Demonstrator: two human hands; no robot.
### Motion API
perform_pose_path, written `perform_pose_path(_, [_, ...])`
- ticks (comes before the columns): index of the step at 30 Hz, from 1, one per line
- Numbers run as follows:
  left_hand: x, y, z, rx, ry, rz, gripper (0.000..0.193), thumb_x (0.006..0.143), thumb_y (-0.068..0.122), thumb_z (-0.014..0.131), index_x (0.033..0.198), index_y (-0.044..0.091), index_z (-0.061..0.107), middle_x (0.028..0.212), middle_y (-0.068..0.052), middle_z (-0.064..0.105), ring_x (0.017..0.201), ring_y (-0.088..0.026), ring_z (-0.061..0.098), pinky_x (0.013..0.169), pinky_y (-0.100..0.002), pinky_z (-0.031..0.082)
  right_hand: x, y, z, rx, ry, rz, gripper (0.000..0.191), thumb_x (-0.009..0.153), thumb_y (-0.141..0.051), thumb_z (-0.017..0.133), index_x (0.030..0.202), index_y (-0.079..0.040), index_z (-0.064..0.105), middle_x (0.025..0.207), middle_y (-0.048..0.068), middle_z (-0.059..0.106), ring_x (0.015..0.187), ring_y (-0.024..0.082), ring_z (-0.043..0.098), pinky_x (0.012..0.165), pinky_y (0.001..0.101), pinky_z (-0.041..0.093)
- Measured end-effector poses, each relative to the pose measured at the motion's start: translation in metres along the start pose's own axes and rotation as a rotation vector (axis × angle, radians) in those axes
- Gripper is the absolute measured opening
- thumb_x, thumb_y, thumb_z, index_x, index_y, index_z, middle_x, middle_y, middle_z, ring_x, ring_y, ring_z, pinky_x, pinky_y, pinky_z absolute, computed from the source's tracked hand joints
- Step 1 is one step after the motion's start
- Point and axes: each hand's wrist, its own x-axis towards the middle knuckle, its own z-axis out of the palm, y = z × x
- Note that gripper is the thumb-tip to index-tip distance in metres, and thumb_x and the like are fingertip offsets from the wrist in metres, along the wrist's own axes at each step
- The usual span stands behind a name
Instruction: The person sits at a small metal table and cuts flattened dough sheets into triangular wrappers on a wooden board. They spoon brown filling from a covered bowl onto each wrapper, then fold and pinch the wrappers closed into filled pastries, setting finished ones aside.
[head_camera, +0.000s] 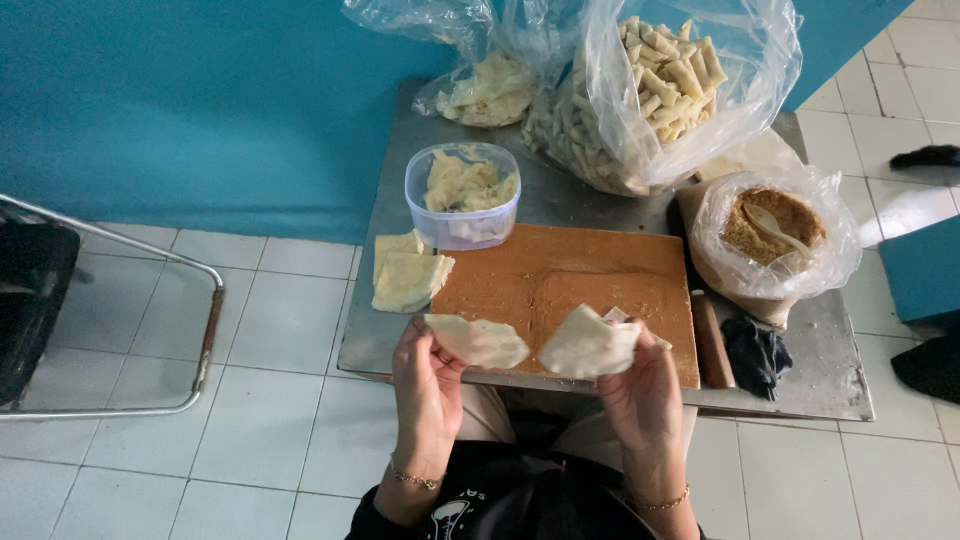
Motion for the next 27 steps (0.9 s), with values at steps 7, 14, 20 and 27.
perform_pose_path(7, [0.005, 0.020, 0.006, -0.064, 0.152, -0.042, 0.037, 0.101, 0.027, 0.048, 0.130, 0.005, 0.055, 0.123, -0.006, 0.066, 0.109, -0.017, 0.068, 0.090, -0.039, 0.055, -0.001, -0.031, 0.029, -0.724, 0.006, -0.688, 0.009, 0.111, -0.011, 0.055, 0.113, -0.003, 0.053, 0.126, 0.022, 0.065, 0.117, 0.024, 0.065, 0.114, 0.0414, 0.057])
perform_pose_path(14, [0.004, 0.009, 0.004, 0.096, -0.026, 0.007, 0.040, 0.091, 0.003, 0.066, 0.129, 0.003, 0.054, 0.120, -0.011, 0.066, 0.109, -0.020, 0.068, 0.093, -0.037, 0.059, 0.008, 0.043, 0.077, -1.867, -0.363, -0.509, 0.028, 0.086, -0.018, 0.077, 0.108, -0.002, 0.069, 0.123, 0.016, 0.071, 0.113, 0.030, 0.068, 0.081, 0.0358, 0.060])
perform_pose_path(20, [0.008, 0.003, 0.009, 0.119, -0.046, -0.052, 0.028, 0.091, -0.005, 0.067, 0.107, 0.006, 0.047, 0.107, -0.011, 0.066, 0.099, -0.019, 0.069, 0.082, -0.037, 0.059, 0.017, 0.029, 0.089, -1.632, -0.166, -0.328, 0.027, 0.095, -0.012, 0.067, 0.121, -0.004, 0.071, 0.109, 0.009, 0.075, 0.104, 0.015, 0.076, 0.084, 0.0291, 0.064])
perform_pose_path(27, [0.024, 0.016, 0.033, 0.311, -0.230, 0.125, 0.043, 0.091, -0.007, 0.067, 0.125, 0.010, 0.046, 0.106, -0.008, 0.068, 0.098, -0.018, 0.071, 0.081, -0.031, 0.059, 0.055, 0.041, 0.088, -1.402, -0.318, -0.191, 0.022, 0.092, -0.009, 0.075, 0.113, -0.001, 0.073, 0.095, 0.007, 0.078, 0.086, 0.013, 0.075, 0.078, 0.0278, 0.062])
